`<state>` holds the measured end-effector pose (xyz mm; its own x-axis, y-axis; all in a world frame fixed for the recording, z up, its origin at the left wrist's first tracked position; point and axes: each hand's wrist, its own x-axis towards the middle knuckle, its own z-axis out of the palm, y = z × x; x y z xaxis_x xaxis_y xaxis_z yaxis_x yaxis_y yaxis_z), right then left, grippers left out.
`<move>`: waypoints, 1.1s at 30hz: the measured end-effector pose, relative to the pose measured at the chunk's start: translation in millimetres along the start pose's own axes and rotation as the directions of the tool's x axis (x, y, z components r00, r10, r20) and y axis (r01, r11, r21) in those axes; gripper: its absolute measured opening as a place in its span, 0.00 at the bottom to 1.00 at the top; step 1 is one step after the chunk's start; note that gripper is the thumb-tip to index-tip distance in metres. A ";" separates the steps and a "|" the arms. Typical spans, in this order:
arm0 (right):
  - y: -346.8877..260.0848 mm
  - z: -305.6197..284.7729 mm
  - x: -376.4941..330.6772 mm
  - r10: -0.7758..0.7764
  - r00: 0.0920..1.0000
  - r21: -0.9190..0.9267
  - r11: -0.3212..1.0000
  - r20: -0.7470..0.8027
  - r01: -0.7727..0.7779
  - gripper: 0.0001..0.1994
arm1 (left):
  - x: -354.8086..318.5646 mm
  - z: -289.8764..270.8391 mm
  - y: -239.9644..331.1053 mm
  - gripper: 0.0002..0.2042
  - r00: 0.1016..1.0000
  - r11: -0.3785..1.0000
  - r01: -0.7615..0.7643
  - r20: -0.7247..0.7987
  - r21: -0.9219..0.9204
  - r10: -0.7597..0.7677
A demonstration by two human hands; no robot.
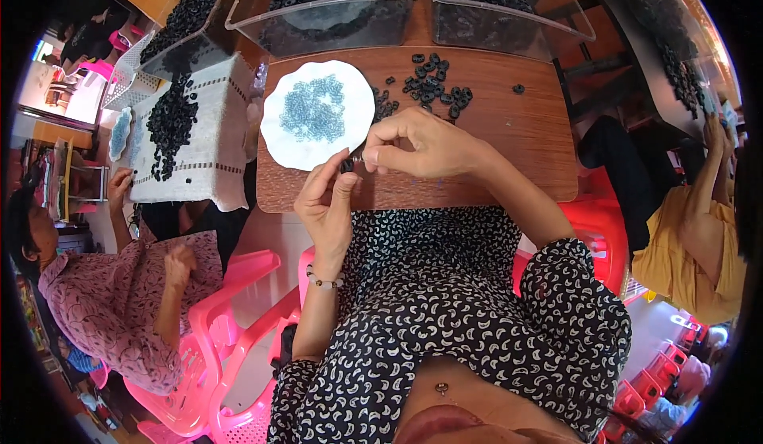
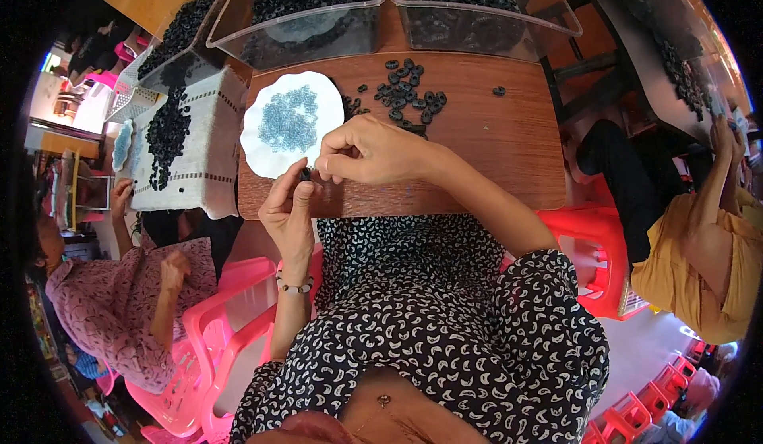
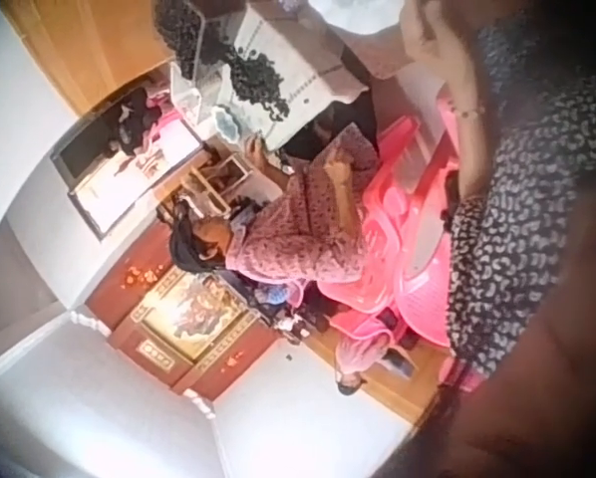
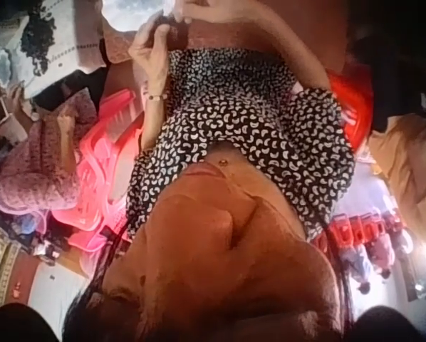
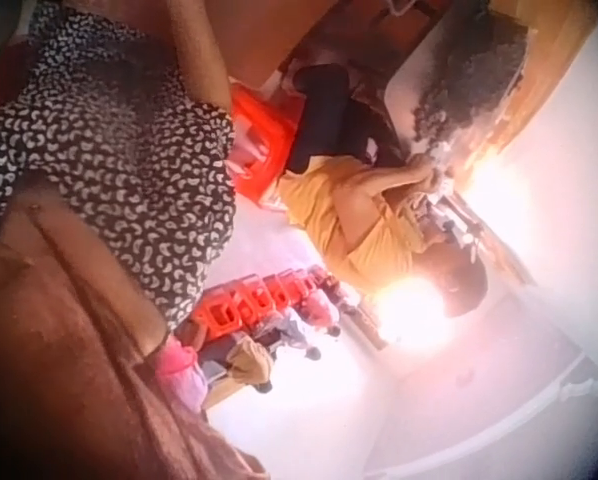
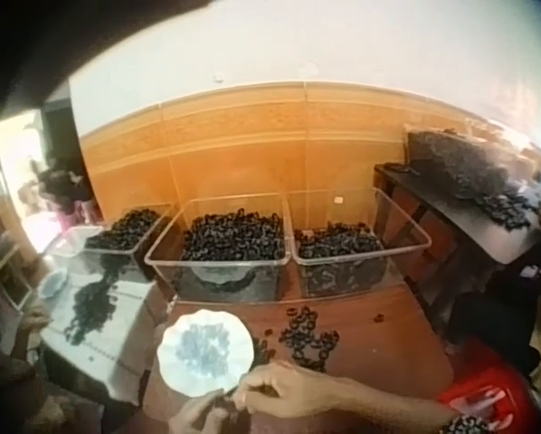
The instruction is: The person picks up a black plastic piece and a small metal pin by hand, inserts the pin into the piece, and places the assembled unit onto the table, repeating this process with items from the table and a white plate.
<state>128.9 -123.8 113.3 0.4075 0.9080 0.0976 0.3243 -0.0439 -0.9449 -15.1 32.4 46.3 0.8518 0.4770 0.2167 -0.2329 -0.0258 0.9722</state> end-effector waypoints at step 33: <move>48.5 -16.7 -27.3 -0.052 0.954 -0.519 0.847 -0.295 -0.114 0.11 | -19.0 25.3 -31.9 0.13 0.946 0.972 0.225 0.252 -0.063 -0.202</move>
<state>147.7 -157.7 70.0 0.6235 0.7460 0.2340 0.6714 -0.3575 -0.6491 -11.9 1.9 13.4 0.9714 0.2355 0.0307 -0.0647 0.1378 0.9883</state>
